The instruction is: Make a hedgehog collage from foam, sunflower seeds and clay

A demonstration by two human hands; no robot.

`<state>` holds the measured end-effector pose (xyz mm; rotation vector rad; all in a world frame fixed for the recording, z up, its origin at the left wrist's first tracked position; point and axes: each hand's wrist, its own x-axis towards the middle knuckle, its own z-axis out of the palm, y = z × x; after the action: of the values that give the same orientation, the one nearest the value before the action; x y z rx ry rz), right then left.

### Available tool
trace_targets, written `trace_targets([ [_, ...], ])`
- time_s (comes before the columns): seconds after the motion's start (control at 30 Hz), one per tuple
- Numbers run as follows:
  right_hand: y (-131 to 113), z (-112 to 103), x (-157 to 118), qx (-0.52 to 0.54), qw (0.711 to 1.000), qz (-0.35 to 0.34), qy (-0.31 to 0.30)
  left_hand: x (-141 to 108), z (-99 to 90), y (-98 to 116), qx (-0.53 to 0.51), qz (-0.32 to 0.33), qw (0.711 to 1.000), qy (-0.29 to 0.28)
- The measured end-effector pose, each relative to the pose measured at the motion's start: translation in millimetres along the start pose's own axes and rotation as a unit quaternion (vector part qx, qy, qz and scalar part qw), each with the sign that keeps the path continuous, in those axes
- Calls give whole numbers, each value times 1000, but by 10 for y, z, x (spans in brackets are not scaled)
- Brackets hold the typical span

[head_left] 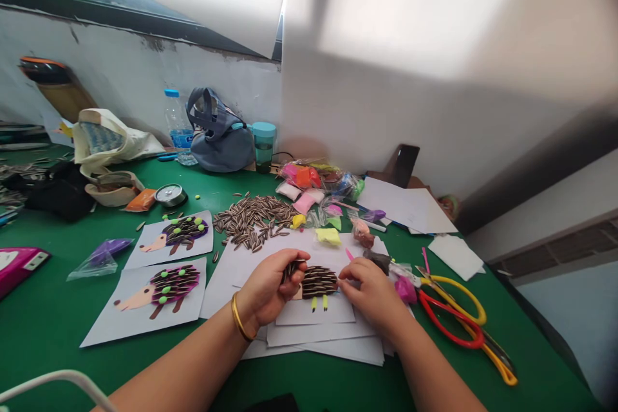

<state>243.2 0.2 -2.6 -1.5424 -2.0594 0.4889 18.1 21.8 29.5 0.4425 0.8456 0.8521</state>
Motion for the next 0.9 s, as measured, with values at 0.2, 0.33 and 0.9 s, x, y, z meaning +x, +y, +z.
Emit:
trace_targets([
  [0.2, -116, -66, -28, 99, 993, -31, 60, -17, 4, -35, 53, -1, 998, -27],
  [0.33, -269, -1, -75, 170, 981, -75, 55, -36, 24, -91, 143, 24, 989, -42],
  [0.9, -218, -15, -84, 333, 938, 77, 53, -36, 29, -147, 209, 49, 973, -83],
])
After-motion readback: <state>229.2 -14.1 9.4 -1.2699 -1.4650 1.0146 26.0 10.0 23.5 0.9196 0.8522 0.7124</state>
